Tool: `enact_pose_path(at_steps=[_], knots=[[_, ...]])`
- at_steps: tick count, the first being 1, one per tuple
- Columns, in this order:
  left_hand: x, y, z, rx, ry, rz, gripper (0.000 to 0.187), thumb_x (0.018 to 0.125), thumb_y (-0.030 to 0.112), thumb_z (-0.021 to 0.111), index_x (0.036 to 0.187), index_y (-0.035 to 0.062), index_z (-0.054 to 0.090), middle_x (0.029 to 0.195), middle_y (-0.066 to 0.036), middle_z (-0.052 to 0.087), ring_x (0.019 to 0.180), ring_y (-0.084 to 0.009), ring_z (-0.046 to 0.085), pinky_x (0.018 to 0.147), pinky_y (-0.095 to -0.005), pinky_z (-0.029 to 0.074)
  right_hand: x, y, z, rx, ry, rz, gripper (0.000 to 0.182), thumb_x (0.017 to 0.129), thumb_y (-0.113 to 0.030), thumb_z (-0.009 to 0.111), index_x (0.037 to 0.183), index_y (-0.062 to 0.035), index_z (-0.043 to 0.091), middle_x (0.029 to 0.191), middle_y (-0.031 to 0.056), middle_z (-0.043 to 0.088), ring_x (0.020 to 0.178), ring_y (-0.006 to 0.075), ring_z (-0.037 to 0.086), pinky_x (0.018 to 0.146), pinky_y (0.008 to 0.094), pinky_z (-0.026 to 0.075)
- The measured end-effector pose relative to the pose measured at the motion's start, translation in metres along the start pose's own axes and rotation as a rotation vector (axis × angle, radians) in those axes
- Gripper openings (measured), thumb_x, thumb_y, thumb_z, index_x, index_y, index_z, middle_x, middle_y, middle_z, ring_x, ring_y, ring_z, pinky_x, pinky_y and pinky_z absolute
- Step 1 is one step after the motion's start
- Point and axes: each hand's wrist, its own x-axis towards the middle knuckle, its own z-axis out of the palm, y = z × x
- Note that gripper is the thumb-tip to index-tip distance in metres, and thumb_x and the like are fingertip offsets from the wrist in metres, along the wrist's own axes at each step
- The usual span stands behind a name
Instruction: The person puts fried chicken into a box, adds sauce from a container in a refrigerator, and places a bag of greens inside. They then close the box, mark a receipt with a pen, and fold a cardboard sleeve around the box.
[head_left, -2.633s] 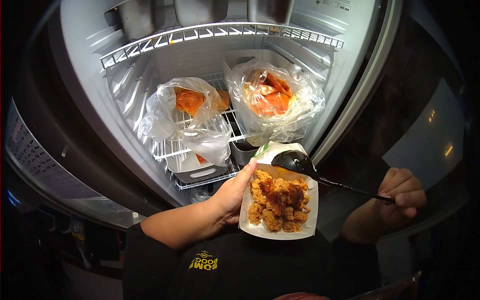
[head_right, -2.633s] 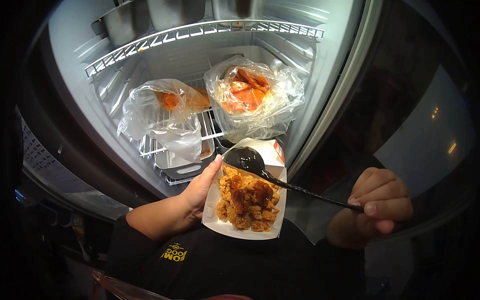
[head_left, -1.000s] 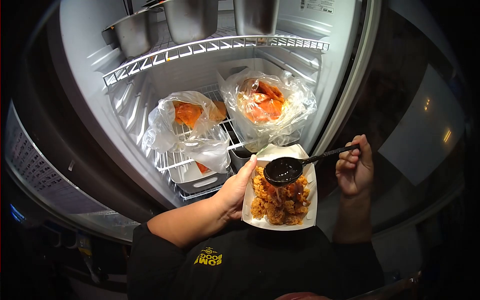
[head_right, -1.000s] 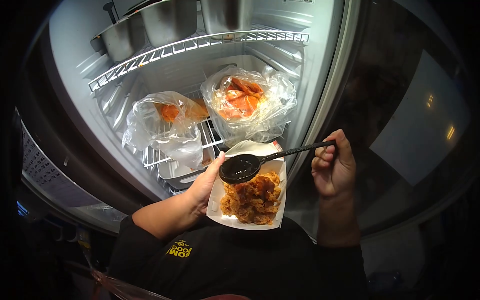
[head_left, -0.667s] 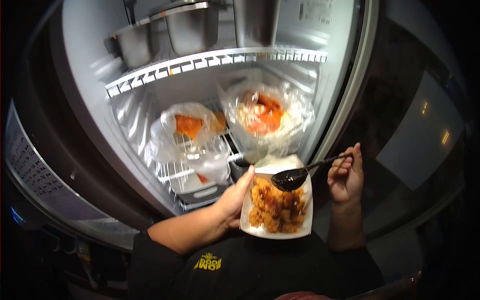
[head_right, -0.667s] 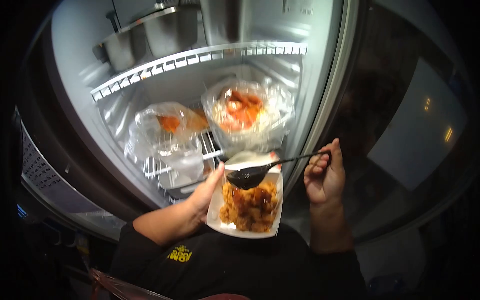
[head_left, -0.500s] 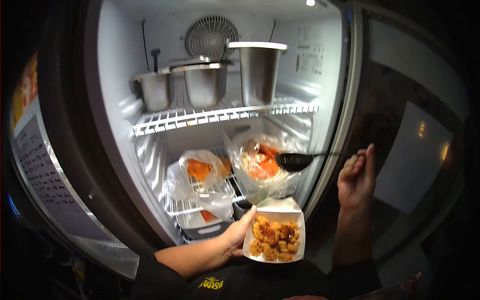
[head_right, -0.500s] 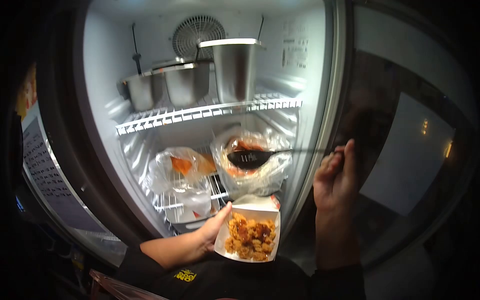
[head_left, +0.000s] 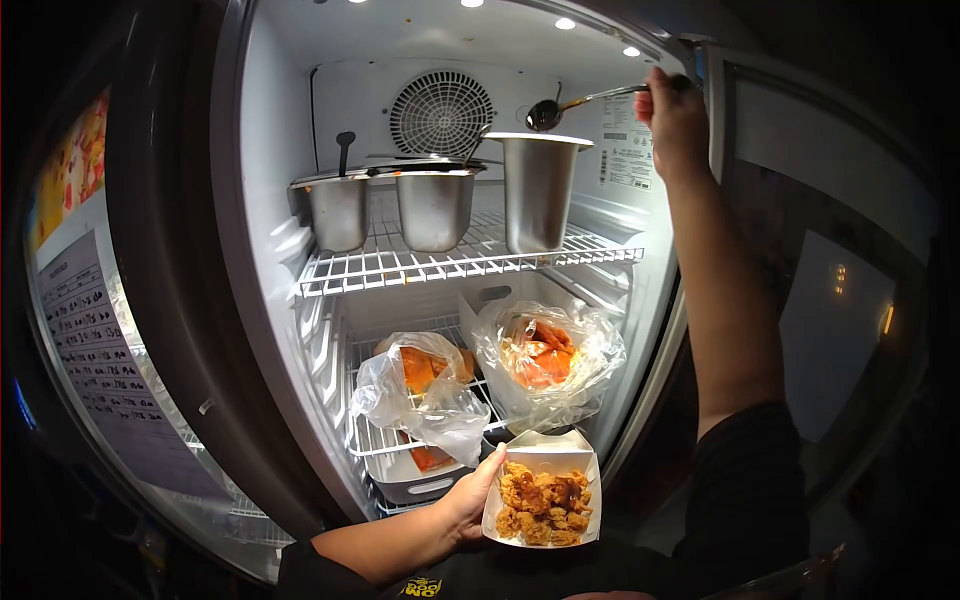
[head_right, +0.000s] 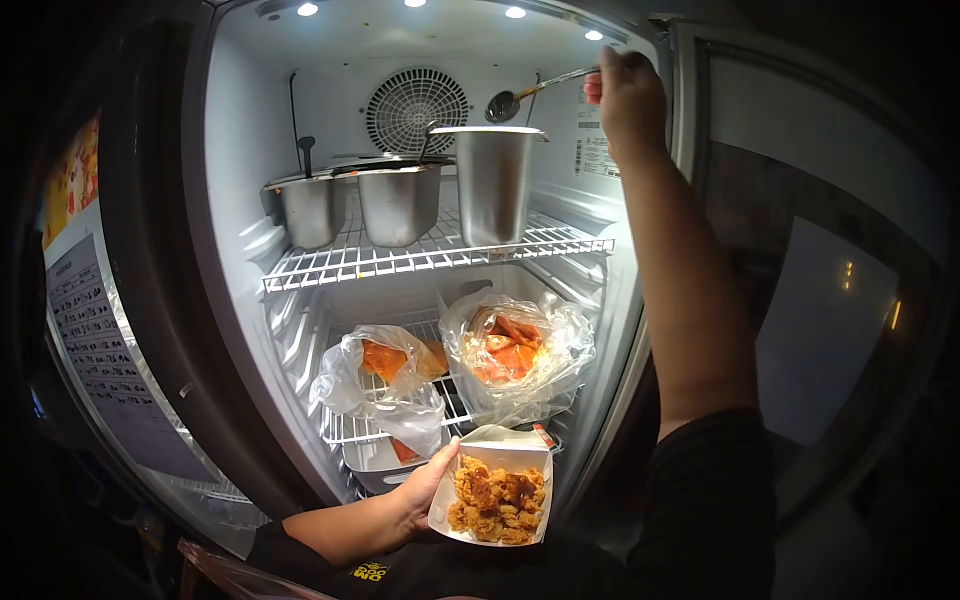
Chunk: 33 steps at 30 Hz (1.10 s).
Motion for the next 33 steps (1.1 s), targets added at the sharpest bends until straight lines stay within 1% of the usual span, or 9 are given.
enact_pose_path(at_steps=[6,8,10,13,14,17,24,31,33], knots=[[-0.002,0.003,-0.004,-0.013,0.043,0.023,0.062,0.088,0.053,0.033,0.127,0.0047,0.035,0.124,-0.017,0.045,0.11,-0.0286,0.048,0.092,-0.0429,0.041,0.032,0.028,0.033,-0.489,-0.757,-0.04,0.023,0.087,-0.028,0.05,0.091,-0.0059,0.054,0.078,-0.0001,0.053,0.067,0.0079,0.049,0.063,0.0206,0.04],[0.001,0.002,-0.009,-0.032,0.023,0.036,0.062,0.088,0.053,0.033,0.127,0.0045,0.035,0.124,-0.017,0.045,0.11,-0.0285,0.048,0.092,-0.0428,0.041,0.027,0.02,0.042,-0.704,-0.913,-0.02,0.036,0.084,-0.036,0.053,0.093,-0.0019,0.054,0.085,0.0042,0.057,0.077,0.0127,0.052,0.07,0.0271,0.041],[-0.001,0.005,-0.007,-0.018,0.042,0.034,0.062,0.088,0.053,0.033,0.127,0.0042,0.035,0.124,-0.017,0.045,0.11,-0.0285,0.048,0.092,-0.0426,0.041,0.02,0.018,0.049,-0.986,-0.869,-0.087,0.038,0.083,-0.037,0.053,0.092,-0.0003,0.054,0.085,0.0043,0.058,0.081,0.0129,0.052,0.072,0.0281,0.04],[0.001,0.006,-0.009,-0.016,0.07,0.043,0.062,0.088,0.053,0.033,0.127,0.0039,0.035,0.123,-0.017,0.046,0.11,-0.0286,0.049,0.091,-0.0422,0.042,0.036,0.04,0.047,-0.813,-0.884,0.108,0.038,0.082,-0.038,0.055,0.091,-0.0013,0.055,0.083,0.0034,0.057,0.081,0.0117,0.05,0.07,0.0266,0.039],[0.002,0.006,-0.01,-0.017,0.077,0.047,0.062,0.088,0.053,0.033,0.127,0.0038,0.035,0.122,-0.017,0.046,0.109,-0.0286,0.05,0.091,-0.042,0.042,0.04,0.035,0.044,-0.641,-1.021,0.235,0.034,0.082,-0.036,0.056,0.086,-0.0024,0.056,0.075,0.0012,0.054,0.071,0.0095,0.048,0.065,0.0239,0.038],[0.006,0.006,-0.013,-0.02,0.081,0.066,0.063,0.088,0.053,0.033,0.126,0.003,0.036,0.121,-0.018,0.047,0.108,-0.0288,0.051,0.09,-0.042,0.043,0.037,0.036,0.04,-0.309,-0.933,0.296,0.027,0.084,-0.029,0.056,0.074,-0.0043,0.056,0.062,-0.0023,0.047,0.058,0.0056,0.043,0.057,0.0192,0.035],[0.012,0.008,-0.009,-0.01,0.069,0.082,0.063,0.089,0.052,0.032,0.125,0.001,0.037,0.121,-0.019,0.047,0.108,-0.0292,0.05,0.091,-0.0405,0.043,0.029,0.037,0.047,-0.035,-0.756,0.506,0.023,0.084,-0.025,0.054,0.071,-0.0064,0.055,0.063,-0.0022,0.051,0.055,0.006,0.045,0.057,0.0192,0.037],[0.014,0.012,-0.004,-0.003,0.075,0.069,0.063,0.089,0.051,0.032,0.125,0.0,0.036,0.122,-0.019,0.046,0.109,-0.0286,0.049,0.092,-0.0402,0.041,0.042,0.05,0.04,-0.107,-0.376,0.664,0.018,0.084,-0.023,0.051,0.07,-0.0107,0.055,0.05,-0.0042,0.047,0.051,0.0086,0.044,0.057,0.0222,0.036],[0.014,0.012,-0.004,0.001,0.082,0.069,0.062,0.089,0.051,0.033,0.125,0.0003,0.036,0.122,-0.019,0.046,0.109,-0.0284,0.049,0.092,-0.0401,0.041,0.044,0.051,0.037,-0.163,-0.336,0.568,0.019,0.083,-0.024,0.051,0.07,-0.0113,0.054,0.05,-0.0051,0.047,0.051,0.0081,0.043,0.058,0.0217,0.035]])
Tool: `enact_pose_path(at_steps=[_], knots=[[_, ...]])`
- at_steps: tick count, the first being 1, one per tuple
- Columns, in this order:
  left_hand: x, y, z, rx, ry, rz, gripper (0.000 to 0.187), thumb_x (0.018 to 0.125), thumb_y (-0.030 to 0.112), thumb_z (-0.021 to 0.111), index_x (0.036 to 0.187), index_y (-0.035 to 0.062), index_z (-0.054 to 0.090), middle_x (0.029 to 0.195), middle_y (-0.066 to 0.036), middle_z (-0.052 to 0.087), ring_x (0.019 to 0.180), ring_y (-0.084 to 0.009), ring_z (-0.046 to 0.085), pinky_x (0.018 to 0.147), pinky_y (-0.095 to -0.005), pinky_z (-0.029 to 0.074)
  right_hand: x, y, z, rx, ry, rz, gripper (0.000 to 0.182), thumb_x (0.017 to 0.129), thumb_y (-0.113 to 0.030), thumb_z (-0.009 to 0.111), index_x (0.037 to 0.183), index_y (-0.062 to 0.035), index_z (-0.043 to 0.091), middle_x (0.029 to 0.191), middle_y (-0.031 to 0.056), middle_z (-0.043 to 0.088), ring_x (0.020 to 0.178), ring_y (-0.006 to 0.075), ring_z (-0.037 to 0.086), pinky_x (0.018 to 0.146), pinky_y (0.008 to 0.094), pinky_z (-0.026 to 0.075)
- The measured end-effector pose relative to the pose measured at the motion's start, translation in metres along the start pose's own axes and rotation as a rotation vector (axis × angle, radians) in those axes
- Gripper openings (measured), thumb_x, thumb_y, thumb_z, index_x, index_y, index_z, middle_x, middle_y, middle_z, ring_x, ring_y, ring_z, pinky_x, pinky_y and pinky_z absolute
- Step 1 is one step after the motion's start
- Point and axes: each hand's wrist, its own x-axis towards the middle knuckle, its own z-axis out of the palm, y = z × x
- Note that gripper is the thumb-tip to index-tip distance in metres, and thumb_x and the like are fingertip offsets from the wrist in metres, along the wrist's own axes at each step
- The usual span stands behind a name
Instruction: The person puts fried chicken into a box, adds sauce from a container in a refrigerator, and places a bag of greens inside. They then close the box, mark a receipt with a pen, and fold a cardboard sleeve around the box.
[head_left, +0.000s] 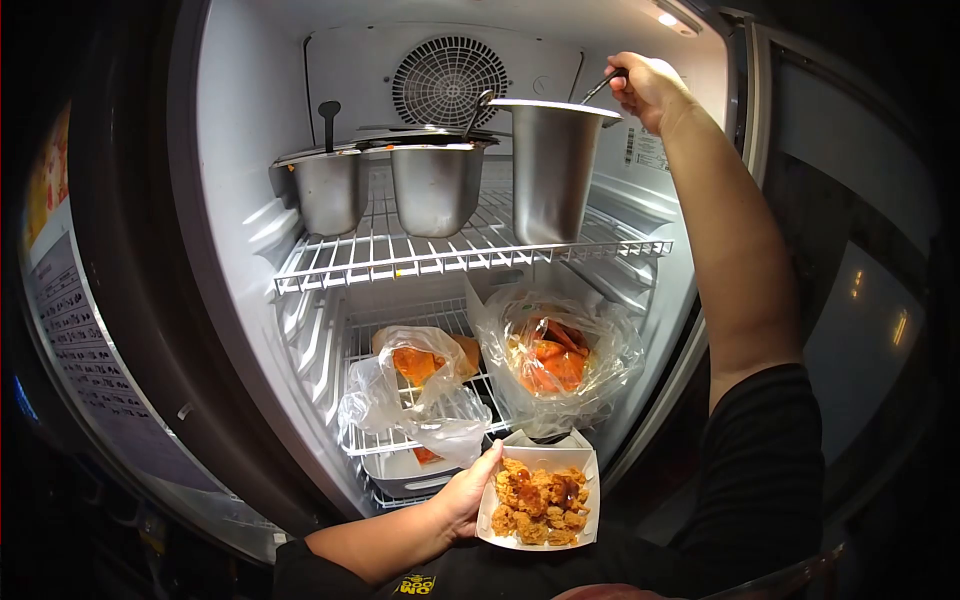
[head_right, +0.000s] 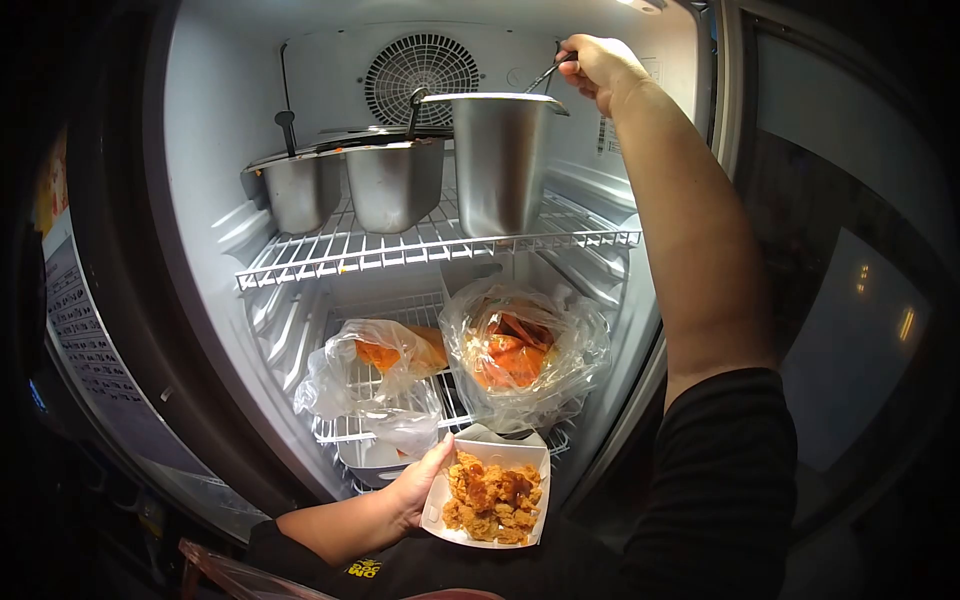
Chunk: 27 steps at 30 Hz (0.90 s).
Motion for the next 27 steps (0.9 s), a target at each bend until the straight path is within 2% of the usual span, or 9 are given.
enact_pose_path(at_steps=[1,6,9,14,17,18,21,22,27], knots=[[0.0,0.0,-0.001,0.002,0.001,0.005,0.062,0.089,0.051,0.033,0.125,0.0004,0.036,0.122,-0.019,0.046,0.109,-0.0283,0.049,0.092,-0.04,0.041,0.002,0.001,-0.004,-0.028,0.031,-0.04,0.019,0.083,-0.025,0.051,0.07,-0.0116,0.054,0.05,-0.0056,0.047,0.051,0.0079,0.043,0.058,0.0214,0.035],[0.006,-0.004,-0.01,-0.033,-0.019,0.001,0.061,0.089,0.05,0.034,0.125,0.0011,0.036,0.122,-0.018,0.047,0.109,-0.0277,0.049,0.092,-0.0399,0.041,0.008,0.003,-0.006,-0.555,-0.203,-0.318,0.029,0.082,-0.035,0.055,0.084,-0.0059,0.058,0.07,0.0021,0.056,0.072,0.0096,0.045,0.067,0.0249,0.036],[0.006,-0.003,-0.011,-0.056,-0.033,-0.001,0.061,0.088,0.051,0.035,0.125,0.0011,0.037,0.122,-0.018,0.047,0.109,-0.0276,0.05,0.092,-0.0398,0.042,0.003,0.005,0.007,-0.616,-0.347,-0.201,0.031,0.082,-0.036,0.055,0.084,-0.0051,0.058,0.07,0.0016,0.056,0.074,0.0094,0.046,0.068,0.0253,0.036],[0.007,-0.002,-0.012,-0.065,-0.026,-0.008,0.062,0.088,0.051,0.035,0.124,0.0011,0.037,0.121,-0.018,0.047,0.108,-0.0276,0.05,0.091,-0.0401,0.042,-0.023,-0.011,0.013,-0.341,-0.505,-0.155,0.025,0.083,-0.03,0.055,0.08,-0.0058,0.057,0.065,-0.0011,0.054,0.059,0.0046,0.047,0.053,0.0189,0.036],[0.005,0.0,-0.01,-0.05,-0.005,-0.012,0.062,0.087,0.052,0.036,0.124,0.0014,0.038,0.121,-0.018,0.047,0.108,-0.0279,0.051,0.092,-0.0404,0.042,-0.006,-0.002,0.007,-0.042,-0.537,-0.073,0.022,0.084,-0.026,0.054,0.077,-0.0059,0.058,0.076,0.0012,0.057,0.065,0.0079,0.051,0.067,0.0223,0.038],[0.006,0.001,-0.01,-0.051,-0.013,-0.011,0.063,0.087,0.052,0.036,0.124,0.0014,0.037,0.121,-0.018,0.047,0.108,-0.028,0.051,0.092,-0.0404,0.042,-0.004,0.003,0.007,0.078,-0.413,-0.092,0.021,0.085,-0.024,0.052,0.072,-0.008,0.056,0.067,-0.0003,0.056,0.057,0.0073,0.049,0.062,0.0219,0.038],[0.006,0.0,-0.011,-0.048,-0.029,-0.01,0.063,0.087,0.052,0.036,0.124,0.0012,0.037,0.121,-0.018,0.047,0.108,-0.0282,0.051,0.091,-0.0402,0.042,0.007,0.012,-0.003,0.161,-0.36,-0.044,0.021,0.086,-0.023,0.05,0.072,-0.0084,0.055,0.057,-0.0018,0.054,0.053,0.0082,0.049,0.056,0.0225,0.037],[0.006,0.001,-0.011,-0.041,-0.029,-0.009,0.063,0.087,0.052,0.036,0.124,0.0012,0.037,0.121,-0.018,0.047,0.108,-0.0282,0.051,0.091,-0.0401,0.042,0.004,0.012,0.0,0.239,-0.239,-0.002,0.019,0.085,-0.021,0.048,0.072,-0.0091,0.054,0.05,-0.0034,0.051,0.048,0.0084,0.047,0.053,0.0218,0.035],[0.006,0.001,-0.01,-0.032,-0.054,-0.016,0.063,0.088,0.052,0.035,0.125,0.0008,0.036,0.12,-0.019,0.047,0.107,-0.0286,0.051,0.09,-0.0404,0.044,0.0,0.012,-0.01,0.332,-0.085,0.139,0.019,0.084,-0.022,0.046,0.069,-0.0124,0.052,0.052,-0.0044,0.05,0.046,0.0077,0.043,0.055,0.0243,0.033]])
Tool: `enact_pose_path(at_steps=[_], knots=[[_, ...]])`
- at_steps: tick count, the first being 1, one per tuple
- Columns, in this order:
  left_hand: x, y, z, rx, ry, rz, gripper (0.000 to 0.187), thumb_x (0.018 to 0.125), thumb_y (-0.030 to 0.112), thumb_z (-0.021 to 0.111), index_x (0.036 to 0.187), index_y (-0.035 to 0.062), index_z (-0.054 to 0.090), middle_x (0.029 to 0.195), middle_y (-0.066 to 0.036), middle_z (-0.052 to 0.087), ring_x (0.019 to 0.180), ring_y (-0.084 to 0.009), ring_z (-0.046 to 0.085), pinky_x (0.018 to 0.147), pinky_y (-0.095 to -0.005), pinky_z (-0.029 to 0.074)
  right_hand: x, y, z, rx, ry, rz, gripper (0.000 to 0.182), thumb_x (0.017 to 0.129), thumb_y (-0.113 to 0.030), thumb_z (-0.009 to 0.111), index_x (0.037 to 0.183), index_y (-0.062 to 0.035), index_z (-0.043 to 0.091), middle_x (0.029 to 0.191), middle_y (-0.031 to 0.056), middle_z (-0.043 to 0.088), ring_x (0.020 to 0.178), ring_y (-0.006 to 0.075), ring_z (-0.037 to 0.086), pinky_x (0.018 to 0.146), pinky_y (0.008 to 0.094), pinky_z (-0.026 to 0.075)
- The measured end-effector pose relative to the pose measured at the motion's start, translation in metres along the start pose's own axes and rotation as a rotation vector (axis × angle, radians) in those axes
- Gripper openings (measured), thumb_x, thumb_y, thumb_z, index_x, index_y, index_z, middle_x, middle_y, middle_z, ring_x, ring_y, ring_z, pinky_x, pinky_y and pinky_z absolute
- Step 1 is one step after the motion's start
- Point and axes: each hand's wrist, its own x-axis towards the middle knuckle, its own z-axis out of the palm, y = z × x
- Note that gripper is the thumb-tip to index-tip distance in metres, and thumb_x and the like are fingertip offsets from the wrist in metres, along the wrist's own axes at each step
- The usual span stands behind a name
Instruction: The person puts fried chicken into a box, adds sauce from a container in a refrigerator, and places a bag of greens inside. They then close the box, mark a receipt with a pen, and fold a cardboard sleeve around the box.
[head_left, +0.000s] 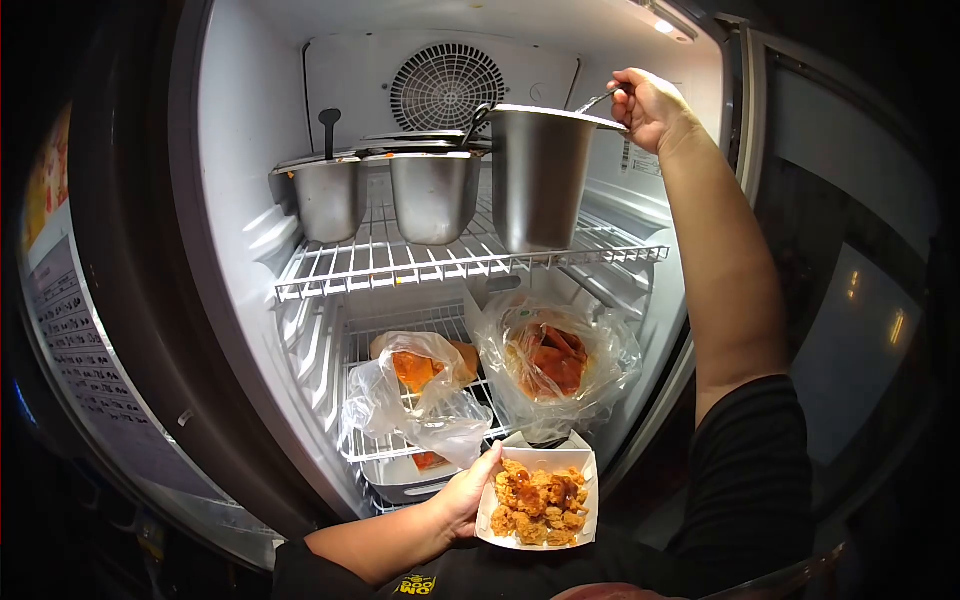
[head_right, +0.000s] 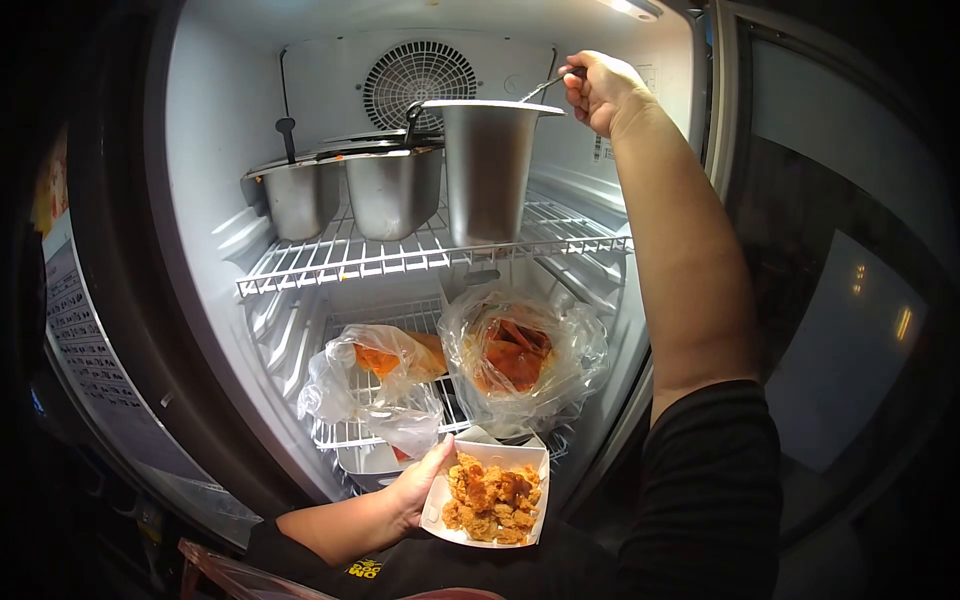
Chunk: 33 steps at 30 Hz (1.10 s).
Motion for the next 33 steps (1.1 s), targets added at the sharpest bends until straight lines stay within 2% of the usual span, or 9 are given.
enact_pose_path(at_steps=[3,9,13,20,22,26,28,29,33], knots=[[0.001,-0.001,-0.002,0.007,-0.012,0.004,0.063,0.088,0.052,0.035,0.125,0.0005,0.036,0.12,-0.019,0.047,0.107,-0.0288,0.052,0.09,-0.0408,0.044,-0.003,-0.003,-0.011,0.028,0.036,0.051,0.019,0.083,-0.024,0.045,0.067,-0.0141,0.05,0.054,-0.0059,0.051,0.048,0.0074,0.043,0.06,0.0263,0.033],[-0.003,-0.001,-0.002,-0.019,-0.031,-0.028,0.061,0.089,0.05,0.033,0.125,0.0007,0.035,0.121,-0.019,0.047,0.108,-0.0291,0.051,0.09,-0.0411,0.043,-0.016,-0.011,-0.016,0.272,0.218,0.044,0.018,0.083,-0.021,0.045,0.066,-0.0159,0.05,0.053,-0.0066,0.052,0.046,0.0056,0.046,0.056,0.0274,0.033],[-0.009,0.0,0.001,-0.003,-0.025,-0.013,0.058,0.09,0.048,0.031,0.127,0.0033,0.034,0.124,-0.018,0.044,0.11,-0.0299,0.049,0.091,-0.0421,0.042,-0.028,-0.014,-0.021,0.39,0.302,-0.039,0.013,0.083,-0.014,0.039,0.075,-0.0098,0.046,0.066,0.0,0.056,0.049,0.0074,0.05,0.056,0.0298,0.031],[-0.019,0.006,0.009,0.023,-0.011,-0.048,0.06,0.089,0.052,0.03,0.129,0.0076,0.032,0.126,-0.017,0.042,0.113,-0.0318,0.046,0.093,-0.0458,0.039,-0.06,-0.016,-0.039,0.536,0.318,-0.104,0.012,0.084,-0.013,0.041,0.078,-0.0064,0.049,0.061,-0.0007,0.054,0.047,0.0061,0.048,0.055,0.0291,0.03],[-0.021,0.007,0.014,0.061,-0.047,-0.006,0.062,0.089,0.053,0.028,0.129,0.0053,0.031,0.127,-0.018,0.041,0.114,-0.0325,0.045,0.094,-0.0461,0.038,-0.08,-0.013,-0.05,0.529,0.227,-0.144,0.012,0.082,-0.011,0.044,0.073,-0.0066,0.05,0.056,-0.0009,0.05,0.048,0.0079,0.046,0.054,0.0287,0.03],[-0.015,0.007,0.007,-0.028,-0.182,-0.036,0.057,0.089,0.049,0.031,0.129,0.008,0.034,0.128,-0.016,0.041,0.114,-0.0335,0.044,0.094,-0.0484,0.036,-0.145,0.004,-0.063,0.529,0.116,-0.223,0.017,0.082,-0.014,0.049,0.067,-0.0074,0.051,0.054,0.0001,0.05,0.049,0.0106,0.044,0.053,0.0289,0.032],[-0.01,0.004,0.004,-0.018,-0.266,0.033,0.057,0.089,0.049,0.032,0.129,0.0074,0.033,0.129,-0.017,0.039,0.113,-0.0329,0.045,0.094,-0.0478,0.037,-0.184,0.018,-0.068,0.499,0.126,-0.253,0.018,0.084,-0.02,0.052,0.07,-0.0084,0.053,0.055,0.0001,0.051,0.05,0.0103,0.045,0.054,0.0274,0.034],[-0.007,0.003,0.0,-0.037,-0.285,0.012,0.061,0.09,0.05,0.027,0.131,0.006,0.028,0.129,-0.018,0.04,0.115,-0.0325,0.043,0.095,-0.0455,0.037,-0.205,0.028,-0.068,0.475,0.109,-0.252,0.02,0.086,-0.021,0.052,0.07,-0.0085,0.053,0.057,0.0004,0.052,0.051,0.0097,0.046,0.054,0.0267,0.035],[-0.011,0.006,0.009,-0.051,-0.289,-0.006,0.063,0.09,0.051,0.025,0.13,0.0035,0.031,0.129,-0.018,0.039,0.115,-0.0329,0.043,0.096,-0.0452,0.036,-0.277,0.065,-0.071,0.328,0.11,-0.246,0.022,0.09,-0.025,0.048,0.076,-0.0079,0.051,0.06,0.0006,0.054,0.053,0.008,0.046,0.055,0.0249,0.035]])
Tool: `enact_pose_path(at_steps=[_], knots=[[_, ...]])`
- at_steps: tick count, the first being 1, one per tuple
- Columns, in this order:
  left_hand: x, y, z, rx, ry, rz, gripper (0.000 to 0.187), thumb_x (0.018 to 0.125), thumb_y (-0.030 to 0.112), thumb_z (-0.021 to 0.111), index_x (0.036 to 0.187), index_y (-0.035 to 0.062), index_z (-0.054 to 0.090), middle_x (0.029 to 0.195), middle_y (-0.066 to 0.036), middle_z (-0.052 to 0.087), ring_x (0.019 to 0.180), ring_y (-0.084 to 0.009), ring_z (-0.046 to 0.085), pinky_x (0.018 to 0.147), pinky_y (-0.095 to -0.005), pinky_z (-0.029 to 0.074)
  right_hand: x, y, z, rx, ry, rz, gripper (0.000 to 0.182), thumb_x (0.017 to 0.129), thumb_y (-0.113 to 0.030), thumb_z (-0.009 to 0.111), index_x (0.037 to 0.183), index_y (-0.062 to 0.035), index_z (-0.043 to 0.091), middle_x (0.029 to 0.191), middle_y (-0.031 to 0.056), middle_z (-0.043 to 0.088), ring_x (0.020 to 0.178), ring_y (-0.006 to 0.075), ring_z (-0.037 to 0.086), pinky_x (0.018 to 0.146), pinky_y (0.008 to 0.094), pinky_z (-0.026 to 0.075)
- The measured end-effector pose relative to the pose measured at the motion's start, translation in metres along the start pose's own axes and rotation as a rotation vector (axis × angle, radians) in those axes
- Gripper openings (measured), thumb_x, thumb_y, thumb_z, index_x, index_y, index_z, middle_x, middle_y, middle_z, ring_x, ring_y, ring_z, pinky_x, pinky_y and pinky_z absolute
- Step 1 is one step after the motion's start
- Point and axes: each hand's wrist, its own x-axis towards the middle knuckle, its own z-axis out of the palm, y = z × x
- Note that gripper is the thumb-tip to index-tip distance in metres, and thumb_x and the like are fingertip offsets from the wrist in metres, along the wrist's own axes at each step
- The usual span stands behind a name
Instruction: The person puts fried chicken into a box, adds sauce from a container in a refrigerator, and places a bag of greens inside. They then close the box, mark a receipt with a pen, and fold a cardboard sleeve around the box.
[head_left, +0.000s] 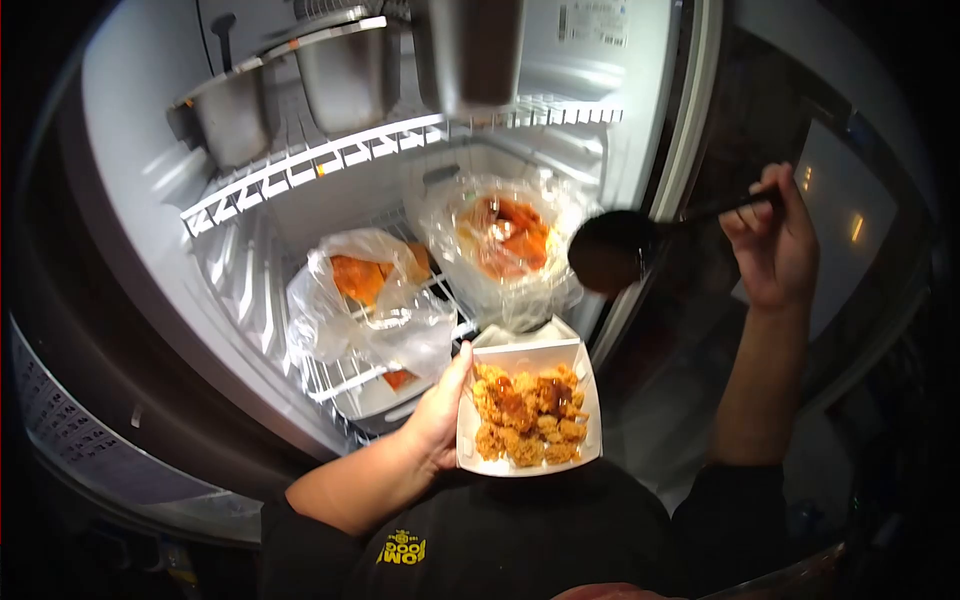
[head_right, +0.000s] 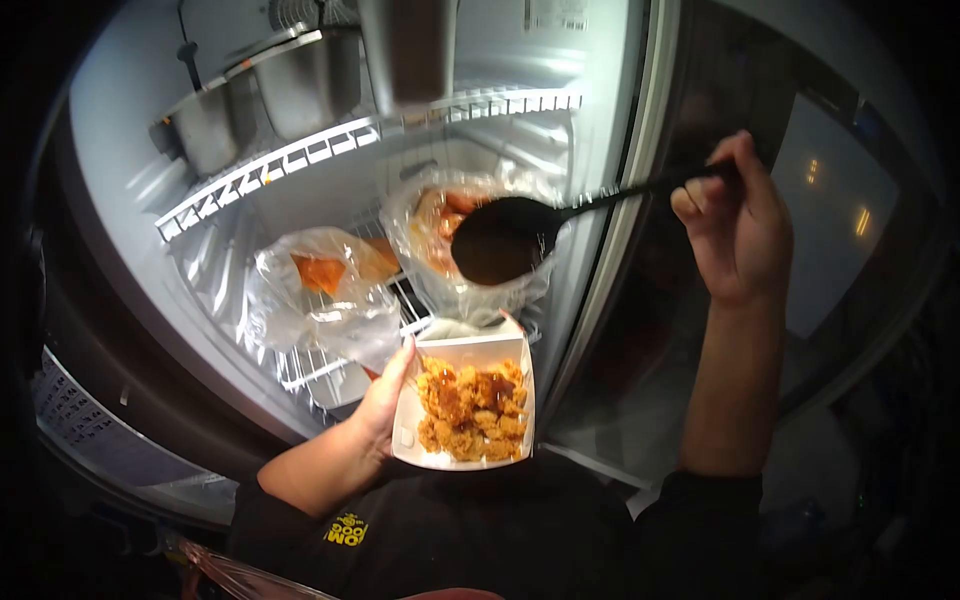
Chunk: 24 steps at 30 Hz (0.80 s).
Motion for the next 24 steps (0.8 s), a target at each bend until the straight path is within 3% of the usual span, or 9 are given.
enact_pose_path(at_steps=[4,13,24], knots=[[0.002,-0.001,-0.002,0.013,0.042,0.014,0.064,0.09,0.051,0.026,0.128,0.0007,0.033,0.127,-0.019,0.041,0.114,-0.0316,0.044,0.096,-0.0436,0.037,-0.045,0.011,-0.024,-0.118,-0.13,-0.068,0.021,0.092,-0.027,0.042,0.084,-0.0071,0.046,0.061,0.0006,0.051,0.052,0.0069,0.044,0.057,0.0244,0.031],[0.009,-0.011,-0.004,-0.098,0.051,0.029,0.061,0.091,0.049,0.025,0.128,0.0013,0.033,0.125,-0.019,0.043,0.113,-0.0306,0.046,0.094,-0.043,0.039,-0.081,-0.012,-0.025,-0.46,-0.546,-0.232,0.024,0.089,-0.033,0.047,0.084,-0.0088,0.046,0.059,-0.0009,0.049,0.05,0.0081,0.043,0.056,0.0252,0.024],[0.008,-0.023,0.005,-0.057,0.052,0.043,0.057,0.091,0.048,0.026,0.129,0.0059,0.033,0.125,-0.016,0.043,0.113,-0.0294,0.046,0.094,-0.044,0.039,-0.065,0.008,0.02,-0.574,-0.707,-0.384,0.03,0.086,-0.038,0.049,0.084,-0.0083,0.051,0.054,0.0015,0.053,0.042,0.0074,0.048,0.046,0.0234,0.025]])
